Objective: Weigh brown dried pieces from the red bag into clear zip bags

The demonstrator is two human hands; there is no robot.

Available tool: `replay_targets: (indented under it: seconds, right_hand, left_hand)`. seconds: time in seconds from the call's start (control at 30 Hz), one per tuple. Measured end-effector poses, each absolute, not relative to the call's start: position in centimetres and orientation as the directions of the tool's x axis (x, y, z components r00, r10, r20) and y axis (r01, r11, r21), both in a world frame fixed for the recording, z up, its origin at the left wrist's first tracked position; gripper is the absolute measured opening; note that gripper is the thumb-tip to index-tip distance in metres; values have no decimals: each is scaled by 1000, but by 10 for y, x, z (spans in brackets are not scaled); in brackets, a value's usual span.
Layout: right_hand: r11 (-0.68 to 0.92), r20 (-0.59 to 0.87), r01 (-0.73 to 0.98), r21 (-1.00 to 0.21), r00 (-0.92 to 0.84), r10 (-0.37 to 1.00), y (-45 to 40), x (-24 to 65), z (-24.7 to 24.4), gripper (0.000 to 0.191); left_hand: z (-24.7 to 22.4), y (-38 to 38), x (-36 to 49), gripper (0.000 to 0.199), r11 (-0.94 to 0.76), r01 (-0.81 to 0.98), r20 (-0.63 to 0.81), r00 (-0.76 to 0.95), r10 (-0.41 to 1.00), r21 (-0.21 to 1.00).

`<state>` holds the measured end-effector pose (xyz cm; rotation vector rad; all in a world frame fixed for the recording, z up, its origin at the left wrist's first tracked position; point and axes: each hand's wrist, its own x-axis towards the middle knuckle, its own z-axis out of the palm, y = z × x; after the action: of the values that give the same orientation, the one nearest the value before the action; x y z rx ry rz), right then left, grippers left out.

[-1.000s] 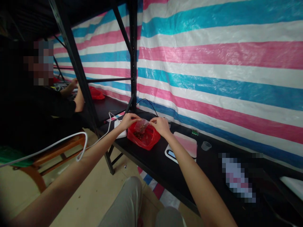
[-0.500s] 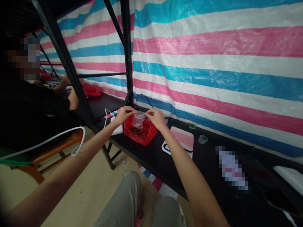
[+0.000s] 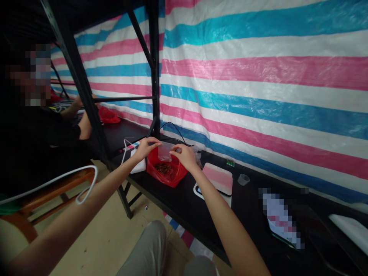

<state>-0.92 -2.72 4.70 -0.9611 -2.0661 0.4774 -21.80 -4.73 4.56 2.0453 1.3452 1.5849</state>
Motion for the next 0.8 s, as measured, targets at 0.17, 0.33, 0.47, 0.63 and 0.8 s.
replay_targets:
  seconds: [0.17,0.33,0.47,0.63,0.8]
  right_hand:
    - [618,494,567,-545,-379,782,-29,-12,40,10]
    - [581,511,508,-636,-287,810,-23,-13,42,14]
    - [566,536,471,-676,-213,817,-21,-14,43,17]
    - [594,481,433,-678,-349,804,-17,-15,37,40]
    - [598,419,528,-603,-428,801,-14,-7,38,57]
  left_hand:
    - [43,-49,-215,22,-554,513,648,-5,762,656]
    - [34,-53,-219,43,-527,510,530,154,834,680]
    - [25,-53,-227,19,-443,650,467,150,871,617]
    - [22,-50,-232,20,-427,657,524,56,850,622]
    - [22,-50,-233,19,-415,632,545,-13,838,654]
